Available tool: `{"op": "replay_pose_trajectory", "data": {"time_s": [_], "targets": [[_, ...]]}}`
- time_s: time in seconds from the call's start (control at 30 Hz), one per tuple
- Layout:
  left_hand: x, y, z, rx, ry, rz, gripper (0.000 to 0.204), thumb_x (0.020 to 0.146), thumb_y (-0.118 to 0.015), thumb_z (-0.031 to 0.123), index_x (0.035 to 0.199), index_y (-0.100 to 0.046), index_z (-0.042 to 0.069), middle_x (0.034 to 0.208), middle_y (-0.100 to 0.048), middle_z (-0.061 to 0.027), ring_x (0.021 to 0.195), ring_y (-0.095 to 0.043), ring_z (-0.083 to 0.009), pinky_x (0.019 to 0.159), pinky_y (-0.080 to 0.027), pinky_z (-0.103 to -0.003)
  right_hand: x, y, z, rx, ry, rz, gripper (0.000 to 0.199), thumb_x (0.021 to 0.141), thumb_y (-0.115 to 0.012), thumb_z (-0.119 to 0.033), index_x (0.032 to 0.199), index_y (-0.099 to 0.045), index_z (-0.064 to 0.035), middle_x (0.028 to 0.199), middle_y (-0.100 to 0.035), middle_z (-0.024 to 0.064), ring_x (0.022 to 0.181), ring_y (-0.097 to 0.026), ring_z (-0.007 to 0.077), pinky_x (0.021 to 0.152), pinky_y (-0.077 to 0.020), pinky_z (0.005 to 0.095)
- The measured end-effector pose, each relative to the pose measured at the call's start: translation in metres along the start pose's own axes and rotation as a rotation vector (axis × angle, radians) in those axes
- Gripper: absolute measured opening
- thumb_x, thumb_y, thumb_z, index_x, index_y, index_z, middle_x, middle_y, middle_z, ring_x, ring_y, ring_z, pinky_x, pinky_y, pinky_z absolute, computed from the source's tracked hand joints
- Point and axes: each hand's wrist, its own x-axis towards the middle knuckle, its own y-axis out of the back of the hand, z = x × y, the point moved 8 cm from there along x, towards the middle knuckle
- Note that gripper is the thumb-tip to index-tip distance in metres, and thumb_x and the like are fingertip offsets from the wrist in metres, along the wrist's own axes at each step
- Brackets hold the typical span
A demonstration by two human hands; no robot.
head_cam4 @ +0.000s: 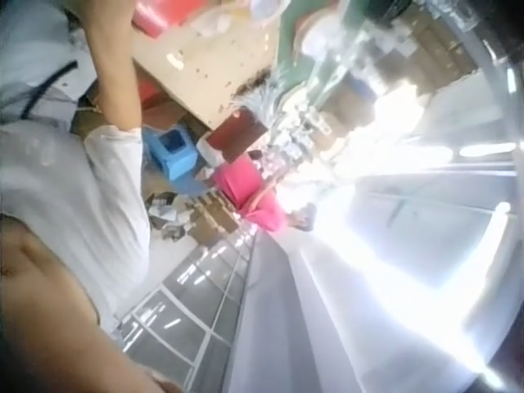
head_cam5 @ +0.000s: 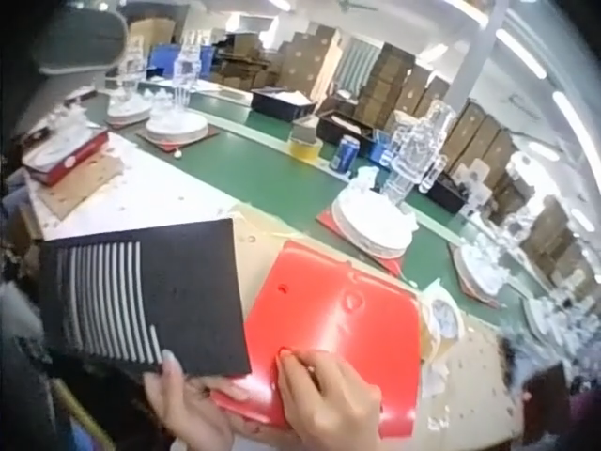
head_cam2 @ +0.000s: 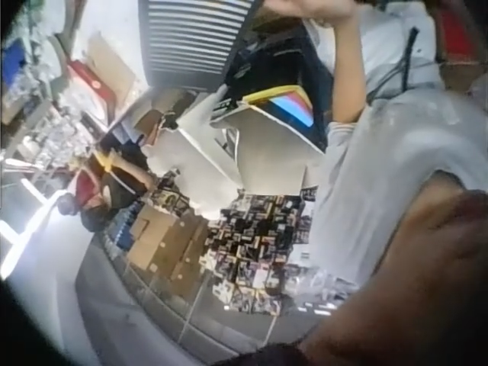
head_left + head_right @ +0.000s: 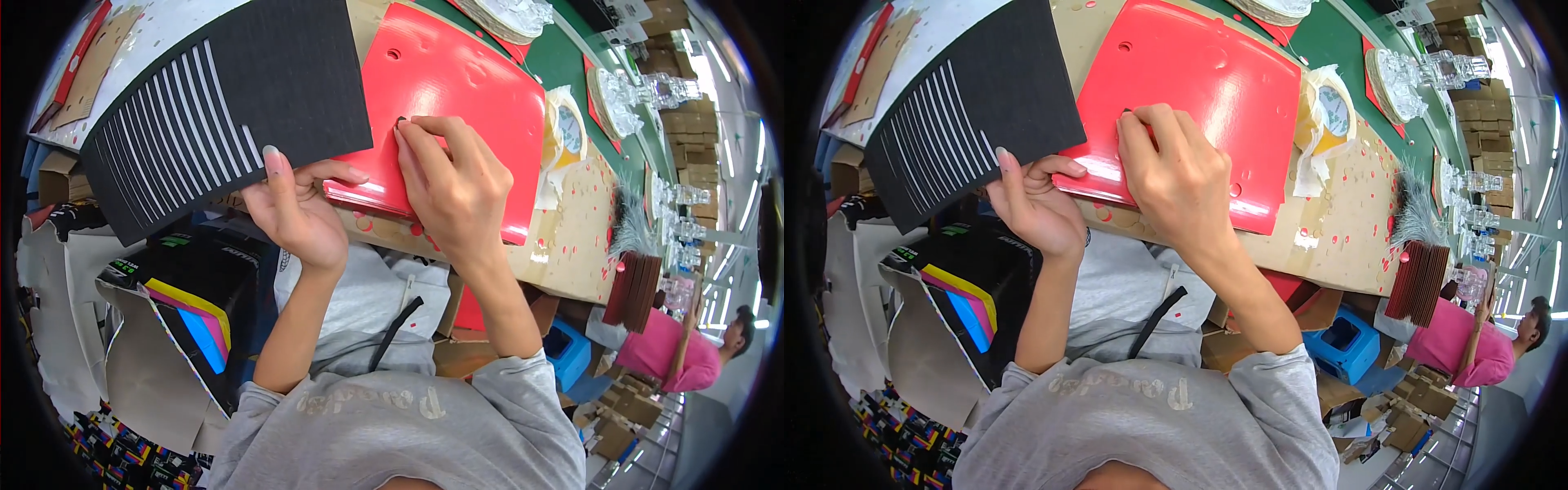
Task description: Assembling red ring binders by inserting dividers and organizing them at a factory workstation.
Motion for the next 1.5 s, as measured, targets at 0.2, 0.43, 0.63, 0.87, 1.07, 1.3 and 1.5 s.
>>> {"op": "replay_pose_trajectory", "data": {"time_s": [0.2,0.43,0.63,0.87,1.07,1.3,1.5], "targets": [[-0.001,0.004,-0.002,-0.007,-0.024,-0.018,0.025,0.107,-0.042,0.020,0.116,-0.038,-0.003,0.098,-0.059,-0.0208,0.054,-0.066,-0.0298,0.049,-0.059,-0.036,0.000,0.001,-0.004,0.098,-0.021,-0.058,0.017,0.079,-0.074,0.000,0.096,-0.074,-0.0018,0.093,-0.067,0.0085,0.077,-0.068,0.0215,0.063,-0.0576,0.0313],[0.000,0.001,0.005,0.059,-0.092,-0.021,0.023,0.107,-0.042,0.019,0.117,-0.044,-0.001,0.104,-0.064,-0.0197,0.053,-0.061,-0.0240,0.055,-0.053,-0.031,0.009,0.017,0.076,-0.005,-0.193,-0.087,0.028,0.087,-0.064,-0.002,0.115,-0.070,-0.0041,0.116,-0.066,0.0121,0.100,-0.065,0.0302,0.089,-0.0537,0.0401],[0.001,-0.001,0.001,0.093,-0.123,-0.042,0.040,0.106,-0.040,0.016,0.140,-0.033,-0.003,0.120,-0.058,-0.0239,0.062,-0.062,-0.0216,0.045,-0.052,-0.028,0.007,-0.002,0.101,-0.101,-0.042,-0.226,0.037,0.086,-0.060,-0.002,0.121,-0.069,-0.0081,0.123,-0.063,0.0080,0.108,-0.062,0.0277,0.094,-0.0516,0.0392],[-0.002,-0.013,0.008,0.135,-0.181,-0.076,0.033,0.105,-0.041,0.015,0.132,-0.038,-0.004,0.109,-0.061,-0.0213,0.057,-0.059,-0.0199,0.048,-0.049,-0.026,0.010,-0.014,0.121,0.155,-0.167,-0.202,0.044,0.083,-0.059,-0.001,0.125,-0.067,-0.0077,0.124,-0.063,0.0080,0.113,-0.060,0.0285,0.098,-0.0502,0.0390],[-0.012,-0.012,0.012,0.147,-0.266,-0.135,0.043,0.104,-0.044,0.013,0.143,-0.040,-0.005,0.145,-0.046,-0.0185,0.133,-0.044,-0.0241,0.113,-0.031,-0.038,0.011,-0.018,0.115,-0.040,-0.147,-0.151,0.054,0.088,-0.052,-0.004,0.142,-0.047,-0.0054,0.121,-0.068,0.0099,0.114,-0.054,0.0327,0.099,-0.0488,0.0416],[-0.018,-0.025,0.007,0.525,-0.409,-0.504,0.043,0.104,-0.042,0.012,0.141,-0.037,-0.009,0.143,-0.047,-0.0204,0.128,-0.048,-0.0244,0.111,-0.035,-0.037,0.015,-0.014,0.118,0.132,-0.172,-0.175,0.055,0.084,-0.060,-0.012,0.135,-0.050,0.0041,0.123,-0.060,0.0215,0.124,-0.050,0.0357,0.103,-0.0445,0.0452],[-0.021,-0.041,0.013,0.670,-0.499,-0.551,0.048,0.097,-0.044,0.016,0.134,-0.042,-0.015,0.131,-0.054,-0.0242,0.116,-0.058,-0.0273,0.099,-0.046,-0.037,0.014,-0.006,0.115,0.092,-0.153,-0.099,0.056,0.084,-0.053,-0.009,0.136,-0.046,0.0104,0.123,-0.061,0.0253,0.125,-0.049,0.0385,0.104,-0.0448,0.0436]]}}
